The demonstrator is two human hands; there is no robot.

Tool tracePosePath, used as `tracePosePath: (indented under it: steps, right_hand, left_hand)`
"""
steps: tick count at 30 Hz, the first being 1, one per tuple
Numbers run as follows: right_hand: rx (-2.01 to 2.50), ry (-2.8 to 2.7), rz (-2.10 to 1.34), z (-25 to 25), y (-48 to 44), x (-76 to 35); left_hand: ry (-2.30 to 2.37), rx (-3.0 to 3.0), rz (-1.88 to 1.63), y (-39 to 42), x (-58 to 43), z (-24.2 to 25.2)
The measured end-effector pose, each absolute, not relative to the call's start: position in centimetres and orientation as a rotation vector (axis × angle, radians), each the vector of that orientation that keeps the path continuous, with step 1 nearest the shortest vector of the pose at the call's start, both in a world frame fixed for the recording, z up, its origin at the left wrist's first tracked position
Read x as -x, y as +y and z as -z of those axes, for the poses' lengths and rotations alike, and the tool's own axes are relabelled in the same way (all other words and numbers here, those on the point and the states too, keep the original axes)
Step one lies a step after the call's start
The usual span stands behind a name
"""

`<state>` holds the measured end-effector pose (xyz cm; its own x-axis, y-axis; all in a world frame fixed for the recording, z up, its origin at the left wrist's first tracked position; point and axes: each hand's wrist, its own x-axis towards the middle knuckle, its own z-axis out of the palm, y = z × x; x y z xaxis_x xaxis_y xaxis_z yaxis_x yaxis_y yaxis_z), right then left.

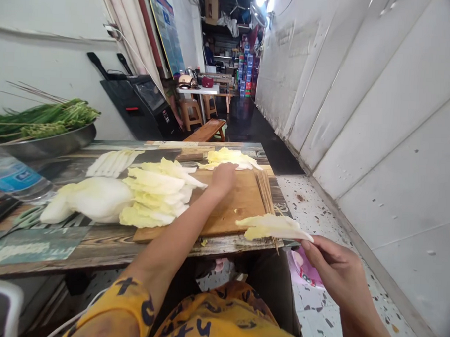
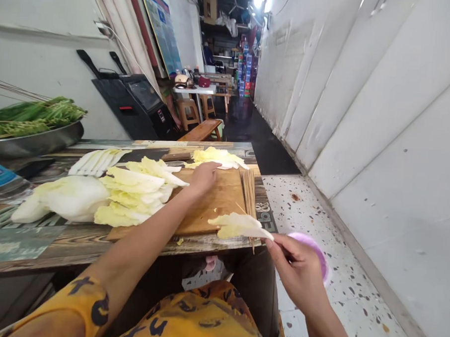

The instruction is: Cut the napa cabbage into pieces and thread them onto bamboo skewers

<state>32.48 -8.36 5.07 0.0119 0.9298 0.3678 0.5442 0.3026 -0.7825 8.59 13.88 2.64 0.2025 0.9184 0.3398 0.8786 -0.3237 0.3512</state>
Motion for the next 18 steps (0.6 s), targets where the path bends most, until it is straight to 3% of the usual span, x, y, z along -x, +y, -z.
tracePosePath:
  steps: [11, 15, 18]
  right_hand:
    - [1.347, -1.454, -0.683, -2.6, -8.6, -34.4]
    - [1.332, -1.376, -0.799, -2.8, -8.5, -34.1]
    - [1.226, -1.275, -1.167, -4.2, -8.2, -32.7]
  left_hand:
    - [1.6, -2.74, -0.352, 21.0, -10.9, -1.9]
    - [1.577, -2.77, -0.372, 19.8, -10.3, -3.6]
    - [1.635, -2.749, -0.549, 16.5, -9.3, -4.8]
